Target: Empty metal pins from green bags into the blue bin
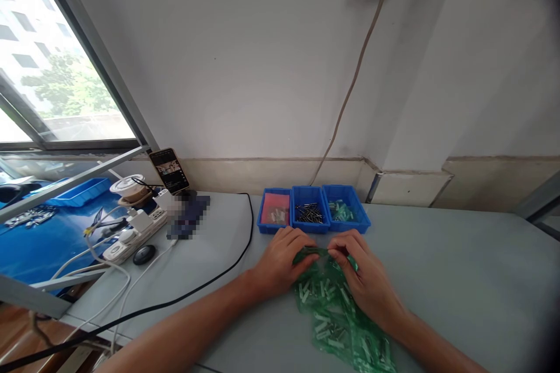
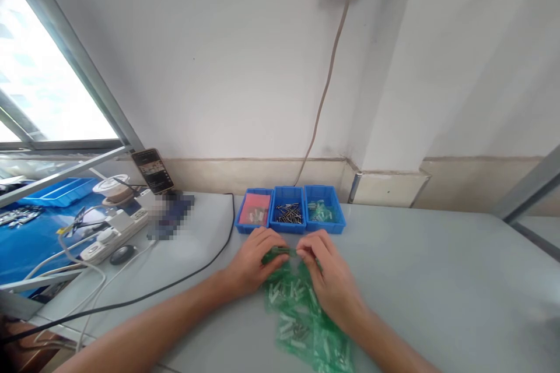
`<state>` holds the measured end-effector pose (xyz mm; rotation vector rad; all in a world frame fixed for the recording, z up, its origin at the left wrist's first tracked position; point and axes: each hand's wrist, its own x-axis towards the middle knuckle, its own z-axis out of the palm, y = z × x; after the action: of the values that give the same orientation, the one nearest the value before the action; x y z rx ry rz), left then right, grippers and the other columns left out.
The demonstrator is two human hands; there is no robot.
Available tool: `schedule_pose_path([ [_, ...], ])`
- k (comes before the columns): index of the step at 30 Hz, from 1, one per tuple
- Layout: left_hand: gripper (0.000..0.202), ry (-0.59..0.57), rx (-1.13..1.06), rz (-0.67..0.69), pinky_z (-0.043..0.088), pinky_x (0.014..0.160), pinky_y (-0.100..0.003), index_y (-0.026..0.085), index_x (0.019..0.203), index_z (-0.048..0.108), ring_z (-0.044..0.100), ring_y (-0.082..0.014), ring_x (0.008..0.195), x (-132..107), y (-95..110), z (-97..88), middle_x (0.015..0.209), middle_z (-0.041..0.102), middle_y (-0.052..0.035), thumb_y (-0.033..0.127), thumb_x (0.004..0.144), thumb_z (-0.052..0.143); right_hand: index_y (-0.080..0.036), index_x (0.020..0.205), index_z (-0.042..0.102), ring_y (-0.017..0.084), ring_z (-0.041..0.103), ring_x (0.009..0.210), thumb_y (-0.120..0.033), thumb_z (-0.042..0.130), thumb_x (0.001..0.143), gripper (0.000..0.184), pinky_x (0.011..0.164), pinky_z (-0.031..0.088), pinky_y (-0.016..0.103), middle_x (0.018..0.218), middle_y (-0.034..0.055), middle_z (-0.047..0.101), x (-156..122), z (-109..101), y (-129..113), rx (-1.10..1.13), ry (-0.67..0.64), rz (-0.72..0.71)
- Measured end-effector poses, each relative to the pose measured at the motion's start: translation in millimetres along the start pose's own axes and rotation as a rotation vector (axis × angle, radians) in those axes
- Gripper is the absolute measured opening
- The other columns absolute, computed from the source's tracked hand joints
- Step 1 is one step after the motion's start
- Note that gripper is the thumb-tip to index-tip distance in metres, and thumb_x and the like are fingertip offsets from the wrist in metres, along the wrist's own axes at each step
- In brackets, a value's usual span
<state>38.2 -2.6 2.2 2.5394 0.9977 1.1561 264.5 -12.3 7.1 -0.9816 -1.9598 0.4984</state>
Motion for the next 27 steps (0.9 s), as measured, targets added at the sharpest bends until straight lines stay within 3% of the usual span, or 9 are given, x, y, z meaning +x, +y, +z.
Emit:
schedule_pose_path([
  [8,0.015,0.061,-0.017,0.057,0.047,0.085,-0.037,0.017,0.109,0.066,0.064,-0.0209,0.094,2.1,2.0,-1.1,0.099,0.072,-0.0070,0.029,0.108,0.058,-0.028,0.115,0.060,0.021,0.060,0.088,-0.037,0.057,0.107,0.013,0.080,0.051,0.035,0.109,0.0037,0.059,-1.7,0.7,4.0,-0.014,-0.055,0.108],
  [13,0.016,0.080,-0.032,0.101,0.047,0.086,-0.036,0.017,0.110,0.067,0.065,-0.0201,0.094,3.1,3.1,-1.9,0.098,0.073,-0.0066,0.029,0.108,0.057,-0.027,0.110,0.064,0.023,0.062,0.099,-0.031,0.053,0.108,0.012,0.086,0.051,0.036,0.109,0.0044,0.062,-0.1,1.7,5.0,0.003,-0.126,0.055],
  [21,0.024,0.037,-0.003,0.012,0.047,0.088,-0.038,0.017,0.110,0.064,0.064,-0.0223,0.094,0.5,0.9,-1.2,0.100,0.071,-0.0082,0.037,0.110,0.051,-0.026,0.103,0.063,0.023,0.061,0.098,-0.030,0.049,0.110,0.016,0.085,0.050,0.036,0.104,0.0052,0.062,0.9,-0.3,2.7,-0.014,-0.048,0.020],
  [27,0.025,0.043,-0.009,0.000,0.046,0.086,-0.037,0.017,0.104,0.063,0.061,-0.0218,0.090,0.9,2.2,-2.3,0.097,0.069,-0.0085,0.035,0.111,0.047,-0.026,0.111,0.064,0.023,0.062,0.097,-0.033,0.053,0.108,0.013,0.083,0.052,0.036,0.108,0.0060,0.063,-0.3,0.5,4.0,0.003,-0.075,0.034],
])
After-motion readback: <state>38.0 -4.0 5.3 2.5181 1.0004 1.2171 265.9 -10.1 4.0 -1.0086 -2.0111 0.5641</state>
